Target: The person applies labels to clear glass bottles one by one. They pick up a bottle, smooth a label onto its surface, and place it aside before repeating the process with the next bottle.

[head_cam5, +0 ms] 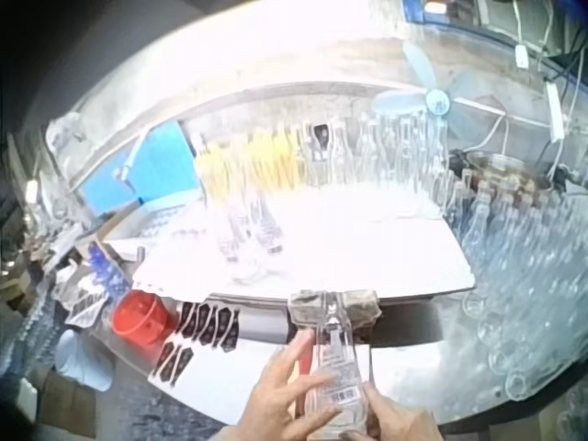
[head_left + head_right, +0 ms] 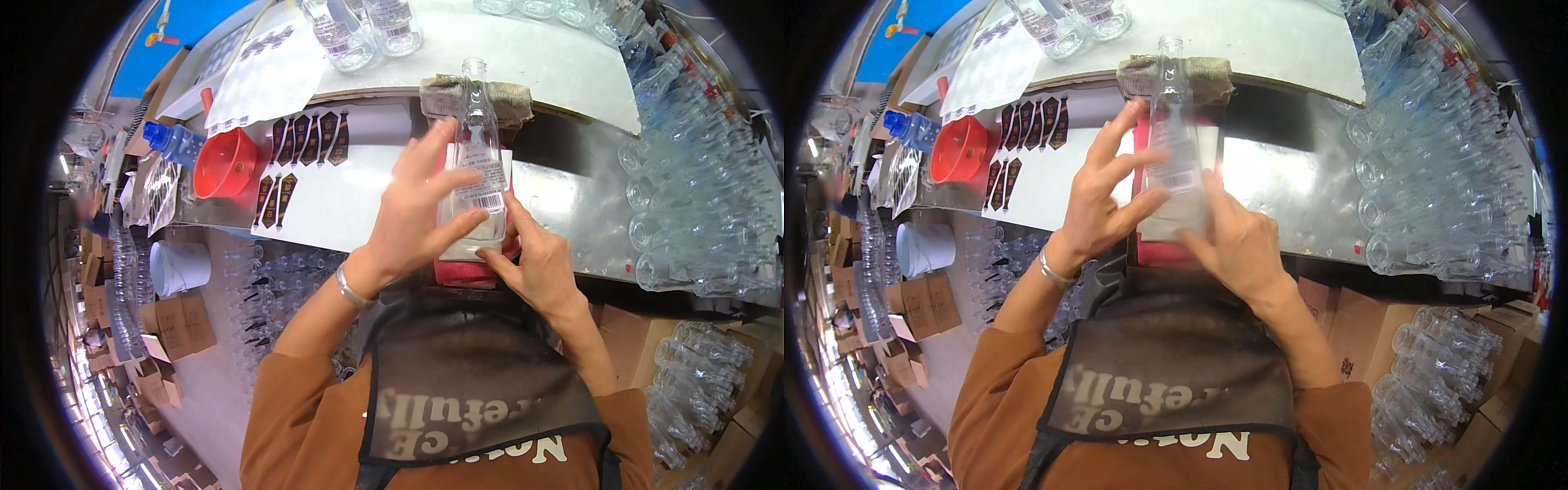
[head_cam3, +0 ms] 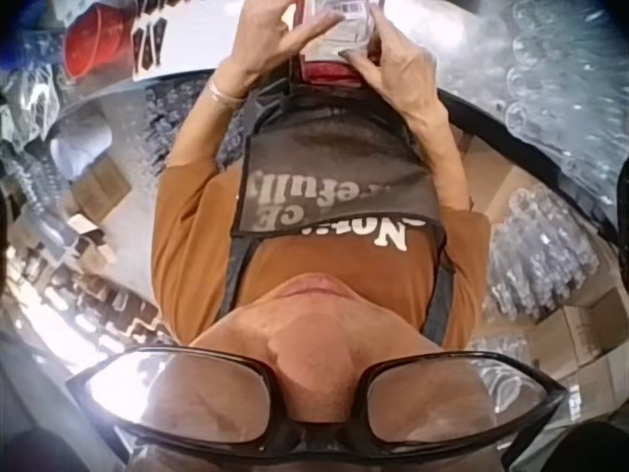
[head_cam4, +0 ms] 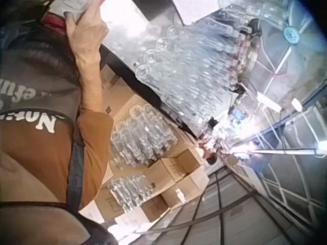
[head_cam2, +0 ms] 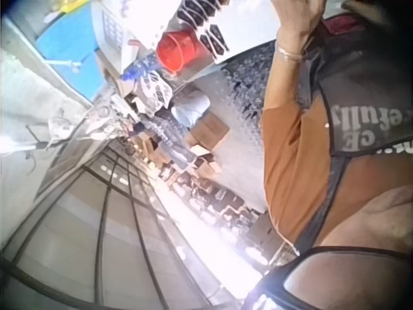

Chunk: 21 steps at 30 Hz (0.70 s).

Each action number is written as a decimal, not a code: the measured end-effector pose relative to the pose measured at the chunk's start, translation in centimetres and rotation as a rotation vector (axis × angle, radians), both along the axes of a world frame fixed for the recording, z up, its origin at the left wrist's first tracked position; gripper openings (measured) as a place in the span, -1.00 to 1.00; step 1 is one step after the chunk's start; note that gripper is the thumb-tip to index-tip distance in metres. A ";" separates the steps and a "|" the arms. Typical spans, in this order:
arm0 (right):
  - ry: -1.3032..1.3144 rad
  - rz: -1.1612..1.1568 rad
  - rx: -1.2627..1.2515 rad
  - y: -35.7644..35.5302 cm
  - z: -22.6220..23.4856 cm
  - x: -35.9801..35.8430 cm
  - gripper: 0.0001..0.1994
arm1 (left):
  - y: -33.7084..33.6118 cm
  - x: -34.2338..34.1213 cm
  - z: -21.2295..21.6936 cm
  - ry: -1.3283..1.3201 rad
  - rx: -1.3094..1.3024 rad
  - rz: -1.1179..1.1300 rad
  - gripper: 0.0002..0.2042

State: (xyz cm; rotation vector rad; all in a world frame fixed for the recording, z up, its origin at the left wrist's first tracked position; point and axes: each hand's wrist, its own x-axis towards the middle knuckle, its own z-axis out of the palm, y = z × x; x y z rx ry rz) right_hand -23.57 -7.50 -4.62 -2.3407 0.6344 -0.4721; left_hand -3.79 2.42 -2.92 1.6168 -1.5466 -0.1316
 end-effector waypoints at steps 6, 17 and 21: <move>-0.105 0.019 0.552 -3.7 0.1 -0.2 -0.56 | -1.4 2.2 -0.4 -0.198 0.124 -0.063 -0.37; -0.167 0.060 0.727 -6.8 -1.7 3.6 -0.56 | -0.3 0.0 -1.6 0.212 0.062 0.068 -0.52; -0.104 0.027 0.663 -6.4 -1.2 4.0 -0.53 | -0.3 -0.2 -1.9 0.228 0.058 0.064 -0.52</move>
